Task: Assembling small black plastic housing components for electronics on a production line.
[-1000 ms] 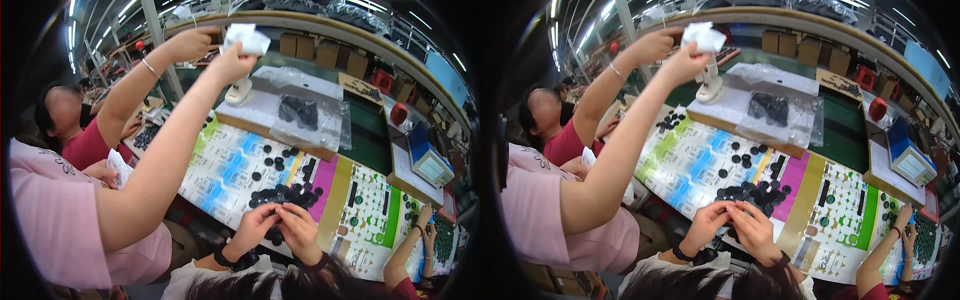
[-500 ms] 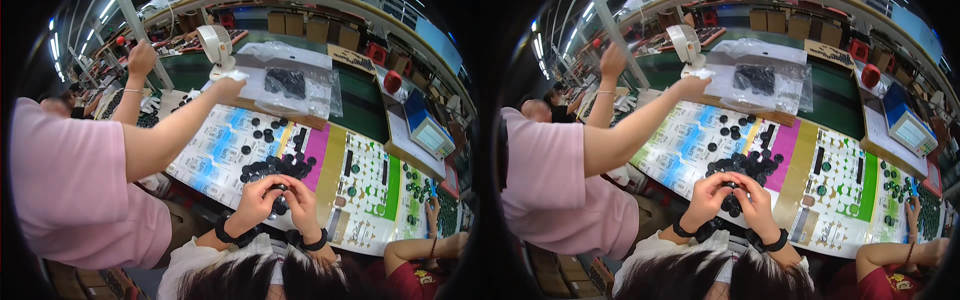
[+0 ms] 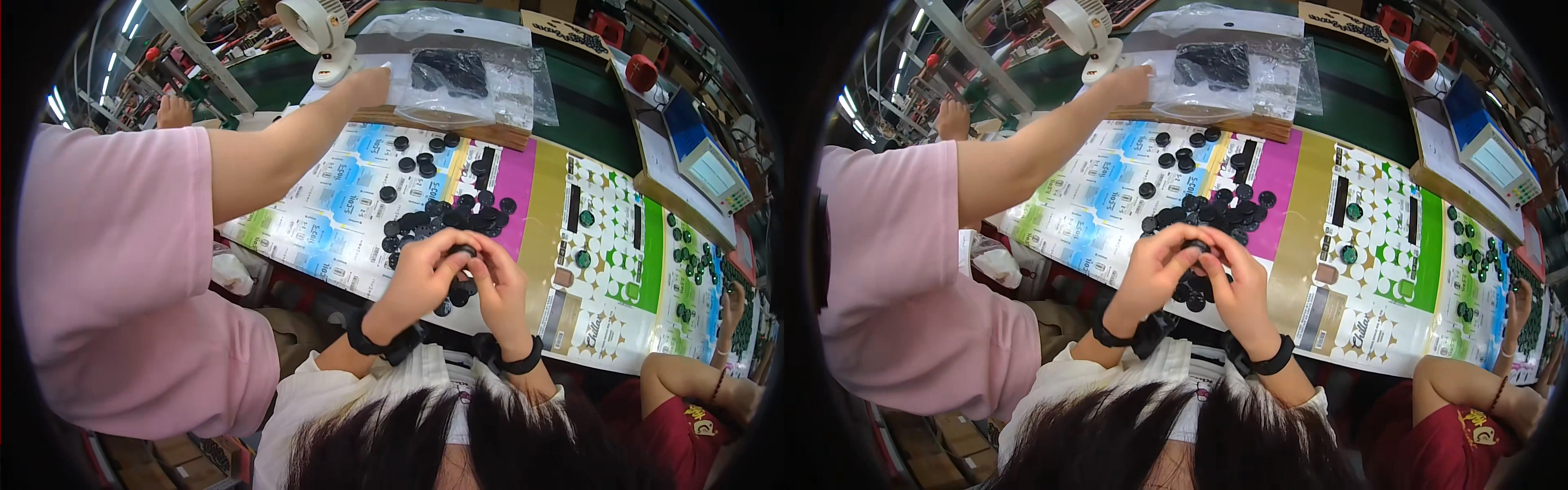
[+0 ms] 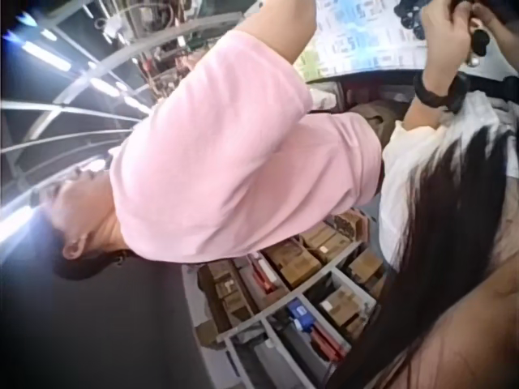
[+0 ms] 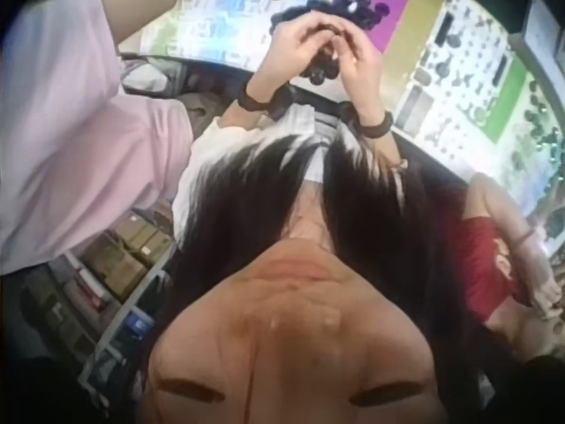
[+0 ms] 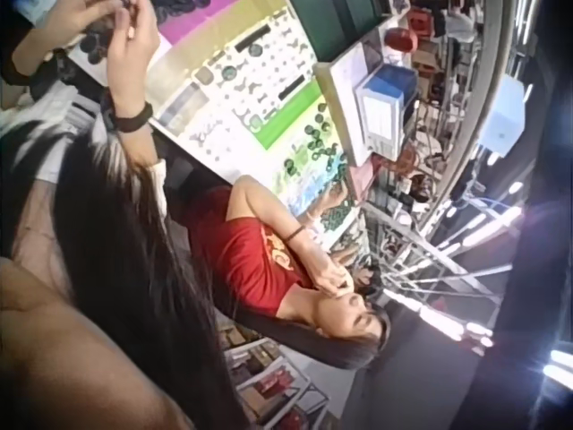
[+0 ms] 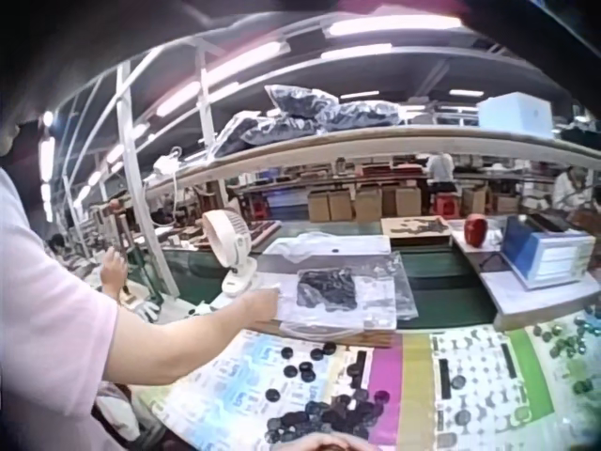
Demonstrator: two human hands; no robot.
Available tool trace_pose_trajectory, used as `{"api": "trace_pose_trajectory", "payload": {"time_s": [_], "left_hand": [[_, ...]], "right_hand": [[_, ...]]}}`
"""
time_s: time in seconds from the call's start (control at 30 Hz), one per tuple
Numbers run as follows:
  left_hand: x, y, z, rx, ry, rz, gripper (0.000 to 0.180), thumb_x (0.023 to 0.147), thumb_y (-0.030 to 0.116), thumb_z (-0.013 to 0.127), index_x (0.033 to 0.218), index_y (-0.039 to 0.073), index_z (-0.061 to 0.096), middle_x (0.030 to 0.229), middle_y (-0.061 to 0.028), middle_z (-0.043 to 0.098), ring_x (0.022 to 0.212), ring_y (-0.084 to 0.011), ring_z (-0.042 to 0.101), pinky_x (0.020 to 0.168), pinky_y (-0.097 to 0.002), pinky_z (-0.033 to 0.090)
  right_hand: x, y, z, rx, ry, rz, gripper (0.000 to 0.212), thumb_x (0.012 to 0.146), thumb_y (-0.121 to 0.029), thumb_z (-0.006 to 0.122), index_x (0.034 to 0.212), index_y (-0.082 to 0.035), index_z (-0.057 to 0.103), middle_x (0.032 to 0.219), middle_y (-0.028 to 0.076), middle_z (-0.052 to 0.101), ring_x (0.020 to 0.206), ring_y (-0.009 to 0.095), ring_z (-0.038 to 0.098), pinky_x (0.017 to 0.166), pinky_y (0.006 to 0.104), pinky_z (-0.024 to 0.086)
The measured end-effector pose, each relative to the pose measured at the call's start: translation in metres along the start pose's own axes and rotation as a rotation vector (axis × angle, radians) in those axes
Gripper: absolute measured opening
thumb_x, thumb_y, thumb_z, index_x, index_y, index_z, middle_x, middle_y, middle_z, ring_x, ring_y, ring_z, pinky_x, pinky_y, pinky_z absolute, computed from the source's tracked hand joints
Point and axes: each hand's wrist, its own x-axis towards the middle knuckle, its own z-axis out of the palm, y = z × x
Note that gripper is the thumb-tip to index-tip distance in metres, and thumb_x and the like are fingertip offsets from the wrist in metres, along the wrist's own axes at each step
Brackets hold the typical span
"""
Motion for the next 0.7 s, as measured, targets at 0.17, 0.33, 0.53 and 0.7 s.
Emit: {"api": "trace_pose_trajectory", "payload": {"time_s": [0.17, 0.33, 0.53, 0.7], "left_hand": [[0.024, -0.012, -0.059, 0.208, 0.048, -0.199, 0.021, 0.086, 0.005, 0.041, 0.102, 0.002, 0.052, 0.084, -0.0061, 0.056, 0.063, -0.0094, 0.053, 0.058, -0.0212, 0.046], [0.06, -0.066, -0.13, 0.879, 0.264, 0.083, 0.029, 0.077, -0.005, 0.041, 0.101, 0.005, 0.053, 0.092, -0.0198, 0.056, 0.079, -0.0337, 0.055, 0.072, -0.0372, 0.043], [0.039, -0.111, -0.18, 1.446, 0.187, -0.08, 0.039, 0.076, -0.005, 0.042, 0.115, 0.001, 0.046, 0.121, -0.0207, 0.042, 0.111, -0.0286, 0.042, 0.092, -0.0346, 0.035], [0.057, -0.147, -0.187, 1.468, -0.064, 0.021, 0.045, 0.082, 0.014, 0.042, 0.124, 0.0, 0.035, 0.131, -0.0225, 0.029, 0.121, -0.0327, 0.029, 0.1, -0.0339, 0.024]], "right_hand": [[0.013, 0.005, -0.012, -0.353, -0.086, -0.135, 0.037, 0.075, -0.006, 0.06, 0.11, -0.001, 0.049, 0.111, 0.013, 0.05, 0.089, 0.021, 0.055, 0.077, 0.0294, 0.044], [0.016, -0.003, -0.072, -0.761, 0.032, -0.128, 0.031, 0.074, -0.009, 0.06, 0.104, -0.003, 0.053, 0.109, 0.014, 0.05, 0.09, 0.025, 0.054, 0.077, 0.031, 0.043], [0.024, 0.015, -0.074, -0.835, -0.013, 0.025, 0.028, 0.071, -0.007, 0.061, 0.098, -0.002, 0.054, 0.092, 0.012, 0.055, 0.08, 0.025, 0.056, 0.069, 0.0319, 0.045], [0.035, 0.016, -0.069, -0.891, -0.122, -0.009, 0.026, 0.067, -0.006, 0.062, 0.092, -0.001, 0.055, 0.083, 0.012, 0.054, 0.077, 0.029, 0.055, 0.065, 0.0355, 0.044]]}}
